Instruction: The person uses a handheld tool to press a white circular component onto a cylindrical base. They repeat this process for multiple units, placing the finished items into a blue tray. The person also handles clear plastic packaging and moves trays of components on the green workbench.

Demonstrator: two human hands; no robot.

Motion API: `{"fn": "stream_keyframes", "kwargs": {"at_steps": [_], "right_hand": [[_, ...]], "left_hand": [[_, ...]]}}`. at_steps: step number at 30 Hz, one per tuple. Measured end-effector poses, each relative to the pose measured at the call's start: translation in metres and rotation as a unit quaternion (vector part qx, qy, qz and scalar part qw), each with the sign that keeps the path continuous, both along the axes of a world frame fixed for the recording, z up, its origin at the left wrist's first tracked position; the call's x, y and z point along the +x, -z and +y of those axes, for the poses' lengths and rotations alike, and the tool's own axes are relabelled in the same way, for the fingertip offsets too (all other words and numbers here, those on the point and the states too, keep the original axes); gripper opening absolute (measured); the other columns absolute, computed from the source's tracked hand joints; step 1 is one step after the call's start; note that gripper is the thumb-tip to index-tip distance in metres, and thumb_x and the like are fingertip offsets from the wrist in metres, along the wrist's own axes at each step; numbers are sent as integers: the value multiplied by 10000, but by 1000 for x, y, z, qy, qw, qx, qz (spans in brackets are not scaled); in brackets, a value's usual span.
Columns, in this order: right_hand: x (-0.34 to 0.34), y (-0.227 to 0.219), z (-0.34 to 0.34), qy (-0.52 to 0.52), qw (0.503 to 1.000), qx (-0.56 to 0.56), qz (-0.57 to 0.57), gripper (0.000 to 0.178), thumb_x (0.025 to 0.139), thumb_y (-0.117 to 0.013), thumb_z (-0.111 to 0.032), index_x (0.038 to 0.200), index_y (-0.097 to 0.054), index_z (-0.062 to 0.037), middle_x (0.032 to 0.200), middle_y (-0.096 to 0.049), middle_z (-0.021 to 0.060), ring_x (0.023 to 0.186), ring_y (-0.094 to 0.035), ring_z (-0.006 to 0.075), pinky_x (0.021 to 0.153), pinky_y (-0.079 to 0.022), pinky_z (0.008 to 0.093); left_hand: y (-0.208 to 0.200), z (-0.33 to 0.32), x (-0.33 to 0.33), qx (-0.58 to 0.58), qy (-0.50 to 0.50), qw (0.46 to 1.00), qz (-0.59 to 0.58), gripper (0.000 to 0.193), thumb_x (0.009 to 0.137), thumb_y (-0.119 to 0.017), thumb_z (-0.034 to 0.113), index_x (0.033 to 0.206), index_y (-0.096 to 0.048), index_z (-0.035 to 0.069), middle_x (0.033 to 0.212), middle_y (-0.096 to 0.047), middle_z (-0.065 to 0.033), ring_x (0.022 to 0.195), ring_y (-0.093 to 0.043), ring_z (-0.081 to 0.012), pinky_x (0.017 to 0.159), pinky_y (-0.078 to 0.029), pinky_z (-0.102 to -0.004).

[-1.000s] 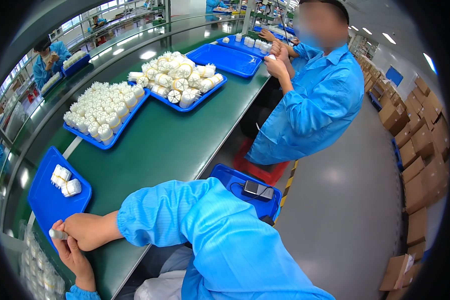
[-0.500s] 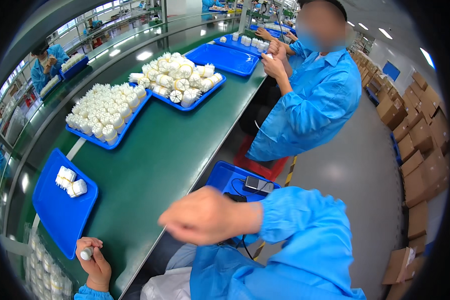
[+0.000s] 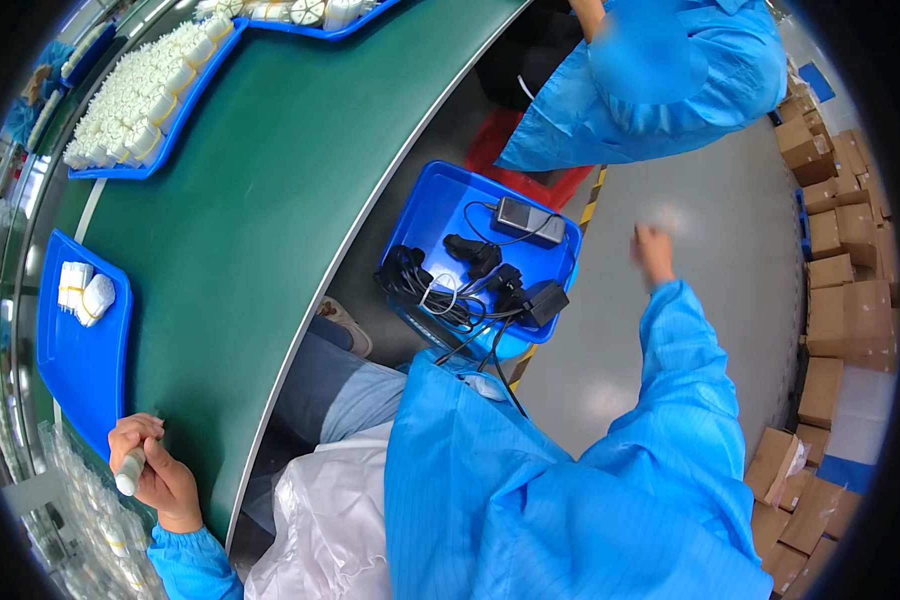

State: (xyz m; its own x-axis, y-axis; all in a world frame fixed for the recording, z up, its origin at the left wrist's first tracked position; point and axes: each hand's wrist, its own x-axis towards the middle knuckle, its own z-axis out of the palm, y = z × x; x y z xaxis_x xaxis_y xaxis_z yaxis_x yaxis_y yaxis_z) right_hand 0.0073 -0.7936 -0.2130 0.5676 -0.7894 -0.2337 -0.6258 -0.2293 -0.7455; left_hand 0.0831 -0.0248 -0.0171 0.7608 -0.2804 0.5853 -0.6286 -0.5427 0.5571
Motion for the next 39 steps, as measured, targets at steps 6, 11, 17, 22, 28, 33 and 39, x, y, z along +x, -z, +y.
{"fn": "stream_keyframes", "kwargs": {"at_steps": [6, 11, 17, 22, 28, 33, 39], "right_hand": [[-78, 73, 92, 54, 975, 190, 102, 550, 910, -589, -559, 1051, -620, -28, 890, -657, 87, 742, -635, 201, 666, -540, 362], [-30, 41, 157, 25, 975, 220, 27, 594, 902, -592, -595, 1061, -621, -24, 860, -629, 68, 731, -624, 188, 657, -536, 339], [-11, 57, 140, -30, 980, 176, 87, 490, 893, -628, -494, 1023, -632, -21, 840, -596, 56, 675, -588, 184, 616, -527, 325], [-7, 48, 155, -13, 977, 196, 83, 341, 903, -589, -339, 1005, -626, -16, 781, -593, 44, 626, -583, 173, 581, -516, 319], [-48, 58, 170, 11, 970, 240, 45, 346, 938, -541, -377, 903, -607, -40, 710, -612, 55, 615, -618, 160, 551, -538, 286], [-76, 81, 153, 156, 898, 404, -81, 599, 991, -411, -610, 936, -612, -49, 791, -667, 68, 671, -668, 175, 595, -581, 313], [-53, 114, 195, 157, 853, 483, -122, 586, 977, -457, -596, 1190, -616, -73, 1063, -716, 71, 906, -701, 232, 757, -601, 372]], "left_hand": [[-2, -5, -2, 15, -8, 1000, -18, 167, 1037, -500, 191, 1129, -452, 60, 851, -512, -96, 719, -514, -234, 655, -494, -381], [-2, -6, -2, 2, -17, 999, -28, 181, 1043, -490, 195, 1121, -433, 42, 838, -492, -105, 692, -467, -217, 638, -483, -381], [-1, -6, 0, -3, -32, 999, -13, 252, 1042, -500, 243, 1007, -423, 6, 815, -485, -104, 692, -464, -217, 643, -485, -385], [1, -7, -1, -7, -43, 999, -25, 265, 1043, -500, 260, 1011, -430, 7, 824, -494, -107, 695, -469, -217, 652, -489, -387], [1, -11, 0, -17, -37, 999, -29, 253, 1045, -494, 258, 1026, -428, 15, 824, -489, -102, 701, -470, -213, 653, -485, -381], [-3, -6, -4, -3, -39, 999, -3, 243, 1046, -491, 259, 1029, -418, 27, 823, -483, -96, 707, -468, -209, 650, -475, -370], [4, -5, 0, -19, -35, 999, -19, 242, 1051, -479, 262, 1068, -418, 29, 836, -480, -92, 701, -461, -206, 644, -470, -359]]}}
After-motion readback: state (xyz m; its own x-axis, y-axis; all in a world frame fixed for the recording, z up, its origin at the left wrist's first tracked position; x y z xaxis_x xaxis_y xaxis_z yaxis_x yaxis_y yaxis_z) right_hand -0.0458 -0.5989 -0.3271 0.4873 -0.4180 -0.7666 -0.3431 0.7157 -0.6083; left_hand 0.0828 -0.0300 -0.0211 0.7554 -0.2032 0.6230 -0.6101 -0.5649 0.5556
